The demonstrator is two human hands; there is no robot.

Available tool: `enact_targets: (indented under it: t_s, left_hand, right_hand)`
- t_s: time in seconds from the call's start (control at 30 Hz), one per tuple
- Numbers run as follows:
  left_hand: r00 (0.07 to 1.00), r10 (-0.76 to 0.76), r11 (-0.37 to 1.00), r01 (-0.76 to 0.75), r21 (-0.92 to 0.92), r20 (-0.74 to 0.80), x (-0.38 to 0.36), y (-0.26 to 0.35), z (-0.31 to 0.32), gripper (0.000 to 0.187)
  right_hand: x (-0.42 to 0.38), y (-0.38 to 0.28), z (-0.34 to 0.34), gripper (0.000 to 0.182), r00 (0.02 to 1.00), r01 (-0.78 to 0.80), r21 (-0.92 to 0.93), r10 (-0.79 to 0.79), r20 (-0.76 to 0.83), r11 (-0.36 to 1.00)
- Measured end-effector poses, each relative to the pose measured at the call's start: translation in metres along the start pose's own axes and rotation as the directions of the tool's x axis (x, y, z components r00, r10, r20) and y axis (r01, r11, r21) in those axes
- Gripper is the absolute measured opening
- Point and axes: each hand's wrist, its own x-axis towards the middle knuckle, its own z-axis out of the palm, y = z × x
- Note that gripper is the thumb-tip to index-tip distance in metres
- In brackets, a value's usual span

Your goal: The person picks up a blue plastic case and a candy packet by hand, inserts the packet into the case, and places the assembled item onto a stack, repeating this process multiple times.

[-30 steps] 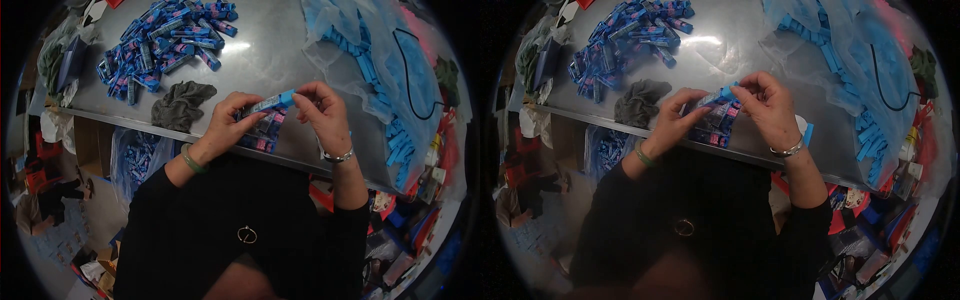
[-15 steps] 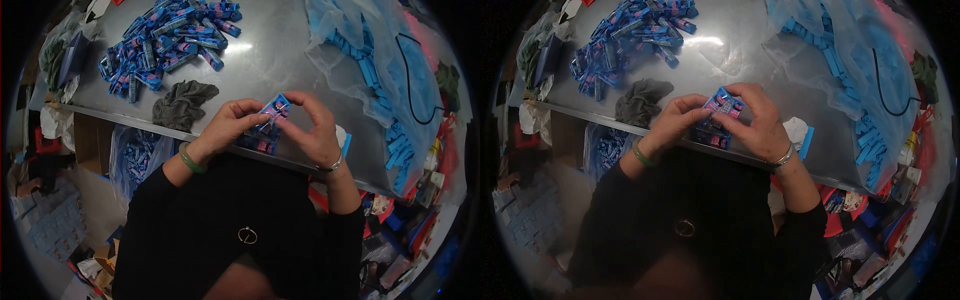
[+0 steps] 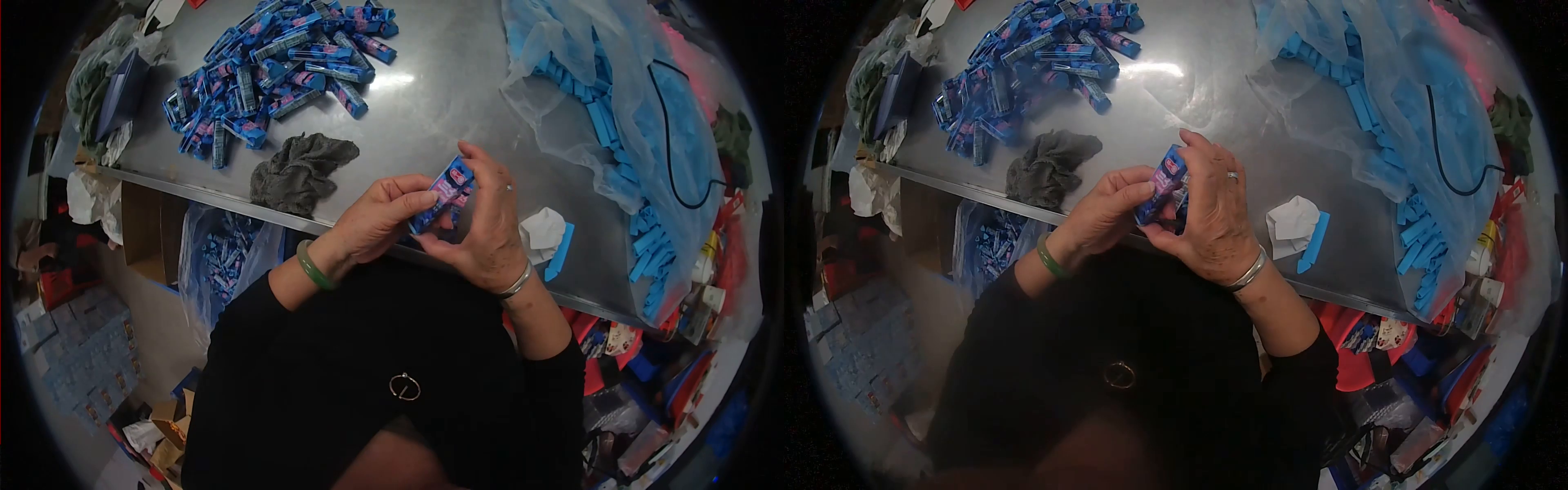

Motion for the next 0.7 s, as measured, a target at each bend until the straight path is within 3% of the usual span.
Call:
enact_targets:
  t_s: [0.47, 0.53, 0.7]
  left_hand:
    - [0.997, 0.030, 0.998, -0.026, -0.050, 0.072, -0.001, 0.002, -0.001, 0.035]
    - [0.994, 0.011, 0.997, -0.002, -0.079, 0.111, -0.001, 0.002, 0.000, 0.025]
    - [0.994, 0.004, 0.996, 0.006, -0.087, 0.113, -0.002, 0.003, 0.001, 0.025]
  right_hand:
    - [0.001, 0.002, -0.004, 0.102, 0.993, 0.114, -0.017, -0.114, -0.016, 0.993]
    - [0.001, 0.003, -0.003, 0.098, 0.992, 0.122, -0.013, -0.122, -0.039, 0.992]
    - [0.002, 0.002, 0.000, 0.098, 0.990, 0.129, 0.010, -0.128, -0.055, 0.992]
